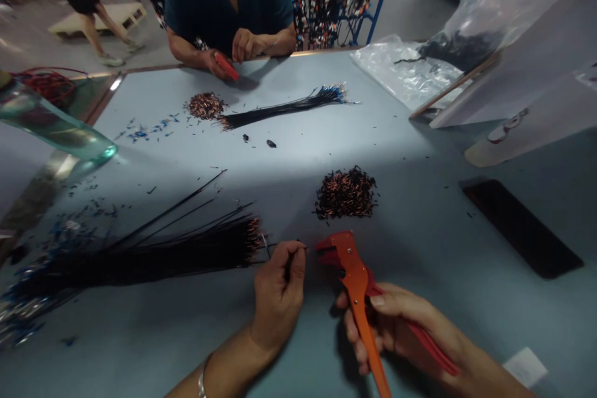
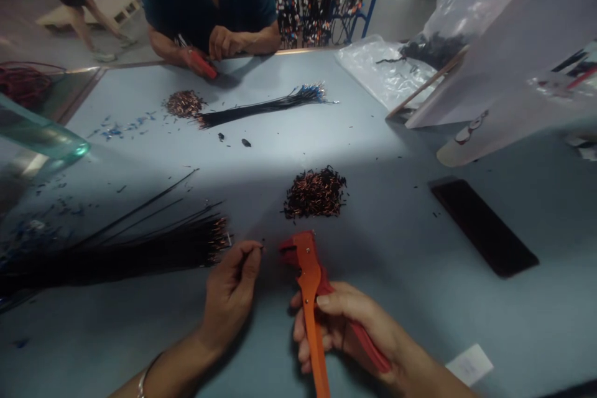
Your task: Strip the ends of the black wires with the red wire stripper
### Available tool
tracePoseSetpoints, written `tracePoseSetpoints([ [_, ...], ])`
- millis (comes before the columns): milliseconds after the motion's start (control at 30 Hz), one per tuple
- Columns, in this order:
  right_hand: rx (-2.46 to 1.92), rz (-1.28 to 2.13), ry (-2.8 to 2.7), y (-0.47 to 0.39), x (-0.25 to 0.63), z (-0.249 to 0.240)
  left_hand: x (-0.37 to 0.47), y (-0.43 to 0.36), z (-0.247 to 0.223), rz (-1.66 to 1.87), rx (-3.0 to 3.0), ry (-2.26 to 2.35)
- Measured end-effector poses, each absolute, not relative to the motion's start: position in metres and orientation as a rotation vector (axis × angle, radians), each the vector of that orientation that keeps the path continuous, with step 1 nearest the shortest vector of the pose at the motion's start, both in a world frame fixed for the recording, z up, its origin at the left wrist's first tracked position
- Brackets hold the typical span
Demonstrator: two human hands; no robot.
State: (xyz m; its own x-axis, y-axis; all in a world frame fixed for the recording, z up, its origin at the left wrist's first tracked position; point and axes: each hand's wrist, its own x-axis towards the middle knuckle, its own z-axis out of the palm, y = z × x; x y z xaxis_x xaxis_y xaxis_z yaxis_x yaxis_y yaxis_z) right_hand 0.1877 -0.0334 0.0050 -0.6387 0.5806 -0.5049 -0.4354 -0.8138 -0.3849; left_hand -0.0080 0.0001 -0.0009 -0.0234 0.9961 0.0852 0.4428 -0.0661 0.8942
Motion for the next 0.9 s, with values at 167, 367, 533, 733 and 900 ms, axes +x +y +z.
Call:
tracePoseSetpoints([
  [167, -0.948, 2.159, -0.327, -0.026, 0.189, 0.007, -0.008, -0.001, -0.005, 1.006, 1.557, 1.537],
  [367, -0.835, 2.129, -0.347, -0.022, 0.199, 0.008, -0.010, -0.002, -0.007, 0.942, 1.554, 1.455],
  [533, -0.760, 2.162, -0.465, -0.024, 0.201, 0.005, -0.008, 0.000, -0.005, 0.981, 1.648, 1.446],
  [733, -0.794, 2.193, -0.642, -0.028, 0.202, 0.005, -0.006, 0.001, -0.007, 1.020, 1.601, 1.486],
  [900, -0.774, 2.212, -0.684, -0.029, 0.199, 0.001, -0.005, 0.001, -0.004, 1.022, 1.518, 1.458],
])
